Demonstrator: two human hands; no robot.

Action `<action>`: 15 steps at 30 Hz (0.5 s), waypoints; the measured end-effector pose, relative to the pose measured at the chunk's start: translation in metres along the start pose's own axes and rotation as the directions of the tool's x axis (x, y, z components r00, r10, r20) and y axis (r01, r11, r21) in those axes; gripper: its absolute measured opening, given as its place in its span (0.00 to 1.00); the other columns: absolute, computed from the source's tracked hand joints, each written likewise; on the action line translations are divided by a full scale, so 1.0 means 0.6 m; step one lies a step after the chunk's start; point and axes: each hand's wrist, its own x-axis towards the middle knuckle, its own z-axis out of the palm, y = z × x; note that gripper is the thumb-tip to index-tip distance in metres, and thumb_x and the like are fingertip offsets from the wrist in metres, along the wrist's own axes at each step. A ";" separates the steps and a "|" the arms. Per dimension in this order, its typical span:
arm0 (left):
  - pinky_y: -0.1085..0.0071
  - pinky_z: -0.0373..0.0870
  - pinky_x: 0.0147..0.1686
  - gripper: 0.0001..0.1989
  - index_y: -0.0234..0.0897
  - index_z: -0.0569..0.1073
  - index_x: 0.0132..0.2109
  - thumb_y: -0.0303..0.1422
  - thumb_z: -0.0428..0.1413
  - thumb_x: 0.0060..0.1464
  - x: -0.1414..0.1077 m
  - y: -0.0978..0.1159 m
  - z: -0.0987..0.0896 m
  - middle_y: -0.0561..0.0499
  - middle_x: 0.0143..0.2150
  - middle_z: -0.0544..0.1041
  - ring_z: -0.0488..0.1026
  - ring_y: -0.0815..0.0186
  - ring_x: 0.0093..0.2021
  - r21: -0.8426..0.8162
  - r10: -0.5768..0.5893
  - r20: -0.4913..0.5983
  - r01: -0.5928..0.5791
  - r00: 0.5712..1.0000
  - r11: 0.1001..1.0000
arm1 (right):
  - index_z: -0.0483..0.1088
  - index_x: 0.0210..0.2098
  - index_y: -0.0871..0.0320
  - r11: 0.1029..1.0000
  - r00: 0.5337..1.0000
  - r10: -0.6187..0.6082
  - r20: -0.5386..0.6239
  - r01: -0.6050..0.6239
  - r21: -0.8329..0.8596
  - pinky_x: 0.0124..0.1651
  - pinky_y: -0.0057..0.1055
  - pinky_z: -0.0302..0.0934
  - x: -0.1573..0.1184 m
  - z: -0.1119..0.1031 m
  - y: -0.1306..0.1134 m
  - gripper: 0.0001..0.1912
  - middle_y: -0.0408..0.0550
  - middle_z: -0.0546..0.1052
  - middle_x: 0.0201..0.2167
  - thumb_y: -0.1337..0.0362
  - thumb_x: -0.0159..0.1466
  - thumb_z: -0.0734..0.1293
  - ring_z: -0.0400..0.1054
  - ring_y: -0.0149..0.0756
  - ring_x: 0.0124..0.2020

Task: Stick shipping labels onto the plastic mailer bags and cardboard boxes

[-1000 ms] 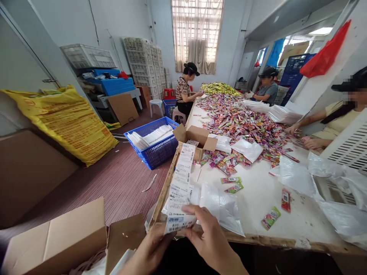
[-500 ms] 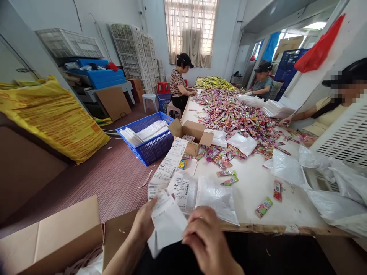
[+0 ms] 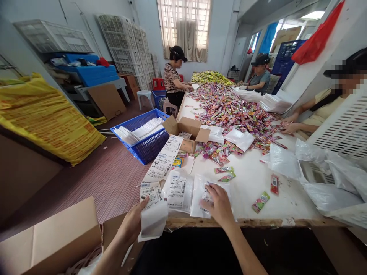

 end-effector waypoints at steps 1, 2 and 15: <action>0.68 0.77 0.34 0.14 0.28 0.76 0.46 0.34 0.60 0.55 0.001 0.001 0.004 0.43 0.31 0.84 0.82 0.54 0.36 -0.014 -0.021 0.020 0.021 1.000 1.000 | 0.63 0.61 0.56 0.998 0.996 -0.038 0.077 0.041 -0.040 0.63 0.52 0.51 -0.008 0.001 -0.007 0.33 0.57 0.68 0.60 0.46 0.62 0.65 0.59 0.49 0.62; 0.66 0.78 0.37 0.16 0.27 0.75 0.48 0.34 0.58 0.57 0.002 0.003 0.010 0.41 0.34 0.84 0.82 0.53 0.38 -0.024 -0.040 0.044 0.041 0.998 0.999 | 0.59 0.64 0.56 0.995 0.991 -0.042 0.128 0.053 -0.079 0.65 0.54 0.48 -0.013 0.002 -0.013 0.39 0.57 0.64 0.63 0.43 0.59 0.67 0.55 0.51 0.65; 0.56 0.76 0.48 0.17 0.26 0.78 0.44 0.37 0.61 0.53 -0.008 0.020 0.029 0.34 0.40 0.84 0.79 0.46 0.49 0.002 -0.086 0.043 0.086 0.995 0.996 | 0.73 0.42 0.61 0.510 0.787 0.588 0.190 -0.542 0.668 0.48 0.40 0.68 0.250 -0.004 0.089 0.23 0.51 0.78 0.40 0.46 0.64 0.64 0.73 0.39 0.41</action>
